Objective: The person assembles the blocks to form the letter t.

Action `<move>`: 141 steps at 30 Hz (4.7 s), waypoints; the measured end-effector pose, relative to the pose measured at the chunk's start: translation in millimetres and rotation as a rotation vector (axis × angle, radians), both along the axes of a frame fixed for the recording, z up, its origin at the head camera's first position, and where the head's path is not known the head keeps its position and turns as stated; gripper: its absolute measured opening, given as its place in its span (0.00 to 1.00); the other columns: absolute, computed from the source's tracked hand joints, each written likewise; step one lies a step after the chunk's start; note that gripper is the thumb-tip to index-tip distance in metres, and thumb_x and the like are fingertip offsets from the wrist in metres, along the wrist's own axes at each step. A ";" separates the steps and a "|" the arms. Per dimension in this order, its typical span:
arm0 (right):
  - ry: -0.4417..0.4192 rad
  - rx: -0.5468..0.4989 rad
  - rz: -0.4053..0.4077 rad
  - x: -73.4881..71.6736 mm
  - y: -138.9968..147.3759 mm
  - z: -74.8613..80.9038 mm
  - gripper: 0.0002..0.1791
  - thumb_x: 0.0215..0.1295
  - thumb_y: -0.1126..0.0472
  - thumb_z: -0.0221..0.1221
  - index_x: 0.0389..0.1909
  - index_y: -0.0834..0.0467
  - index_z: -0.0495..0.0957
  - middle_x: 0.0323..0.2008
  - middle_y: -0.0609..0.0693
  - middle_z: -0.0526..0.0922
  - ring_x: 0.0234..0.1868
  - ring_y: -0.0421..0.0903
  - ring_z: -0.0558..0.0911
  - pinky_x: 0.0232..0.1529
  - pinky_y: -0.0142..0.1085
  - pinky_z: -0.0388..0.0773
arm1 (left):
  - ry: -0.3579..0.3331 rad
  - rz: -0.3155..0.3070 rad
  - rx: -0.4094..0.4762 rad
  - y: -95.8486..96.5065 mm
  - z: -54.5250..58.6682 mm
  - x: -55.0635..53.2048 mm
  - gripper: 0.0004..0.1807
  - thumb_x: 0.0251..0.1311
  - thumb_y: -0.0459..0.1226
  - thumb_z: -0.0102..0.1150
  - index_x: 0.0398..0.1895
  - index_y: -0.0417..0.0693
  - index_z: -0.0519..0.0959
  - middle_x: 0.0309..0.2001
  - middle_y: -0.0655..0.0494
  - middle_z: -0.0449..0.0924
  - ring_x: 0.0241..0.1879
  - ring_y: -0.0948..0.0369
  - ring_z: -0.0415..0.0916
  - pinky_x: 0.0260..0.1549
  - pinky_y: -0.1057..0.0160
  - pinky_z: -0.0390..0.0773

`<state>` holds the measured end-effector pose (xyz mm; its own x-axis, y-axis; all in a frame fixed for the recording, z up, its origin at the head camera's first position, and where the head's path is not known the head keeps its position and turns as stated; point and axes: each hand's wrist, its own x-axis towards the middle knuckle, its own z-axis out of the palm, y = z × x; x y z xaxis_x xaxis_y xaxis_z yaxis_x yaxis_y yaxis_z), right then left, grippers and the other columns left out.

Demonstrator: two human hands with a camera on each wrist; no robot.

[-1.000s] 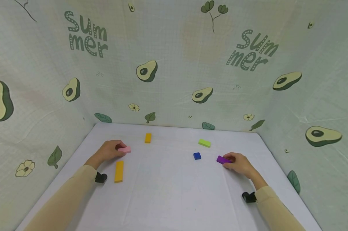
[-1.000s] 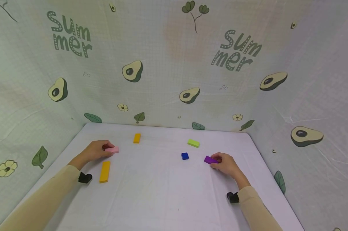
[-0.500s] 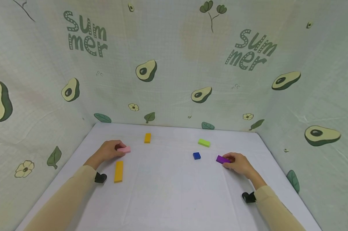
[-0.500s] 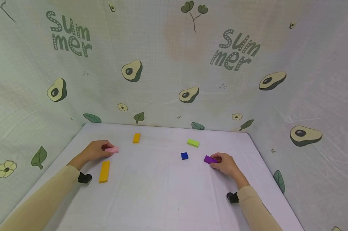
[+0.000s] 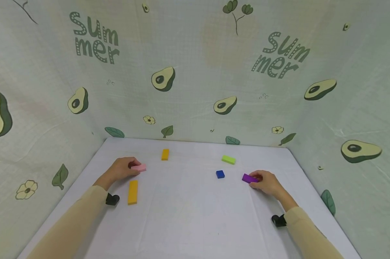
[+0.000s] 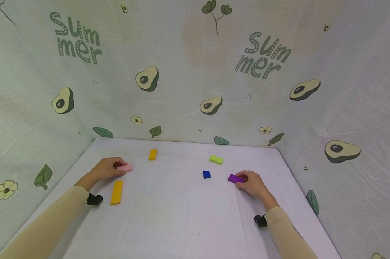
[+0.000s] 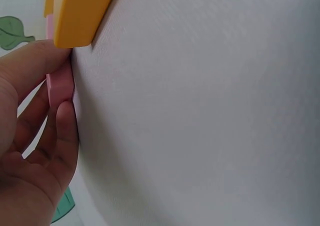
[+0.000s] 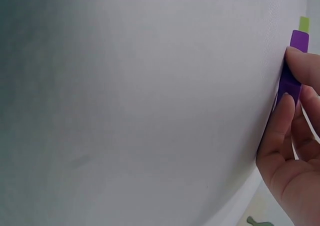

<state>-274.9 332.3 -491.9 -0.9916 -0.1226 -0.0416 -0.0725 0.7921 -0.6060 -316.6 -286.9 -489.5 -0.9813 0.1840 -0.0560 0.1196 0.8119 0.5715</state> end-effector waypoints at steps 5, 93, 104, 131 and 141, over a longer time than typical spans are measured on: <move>0.020 0.009 0.018 -3.2 1.8 -1.7 0.21 0.64 0.60 0.74 0.56 0.61 0.84 0.49 0.59 0.87 0.50 0.54 0.82 0.55 0.55 0.81 | -0.004 -0.006 0.000 0.2 -0.3 -1.0 0.18 0.66 0.39 0.73 0.56 0.45 0.84 0.53 0.47 0.84 0.51 0.48 0.76 0.58 0.44 0.80; -0.016 0.033 0.006 -4.9 -0.9 8.2 0.21 0.64 0.62 0.74 0.56 0.63 0.83 0.48 0.59 0.86 0.47 0.53 0.81 0.51 0.49 0.80 | 0.099 -0.265 0.083 143.5 13.1 18.8 0.16 0.61 0.35 0.78 0.51 0.55 0.88 0.48 0.63 0.85 0.47 0.61 0.76 0.50 0.59 0.82; -0.014 0.035 0.005 -2.6 -2.2 8.0 0.21 0.65 0.62 0.74 0.56 0.63 0.83 0.48 0.60 0.86 0.47 0.54 0.81 0.52 0.49 0.80 | 0.119 -0.303 0.079 162.7 13.3 22.6 0.16 0.61 0.35 0.77 0.51 0.54 0.88 0.48 0.61 0.85 0.46 0.61 0.76 0.50 0.59 0.82; 0.006 0.020 0.000 5.3 -4.2 2.3 0.21 0.64 0.62 0.74 0.56 0.62 0.83 0.48 0.58 0.86 0.48 0.53 0.81 0.53 0.52 0.80 | 0.118 -0.364 0.085 185.6 0.3 29.2 0.17 0.62 0.37 0.77 0.53 0.55 0.87 0.49 0.62 0.84 0.45 0.62 0.75 0.49 0.59 0.79; -0.011 0.027 -0.012 5.4 -5.7 5.1 0.21 0.65 0.61 0.73 0.57 0.62 0.83 0.48 0.59 0.85 0.48 0.54 0.80 0.54 0.53 0.80 | 0.113 -0.383 0.104 192.8 0.4 29.9 0.16 0.62 0.37 0.77 0.53 0.55 0.87 0.48 0.62 0.84 0.45 0.62 0.74 0.48 0.59 0.78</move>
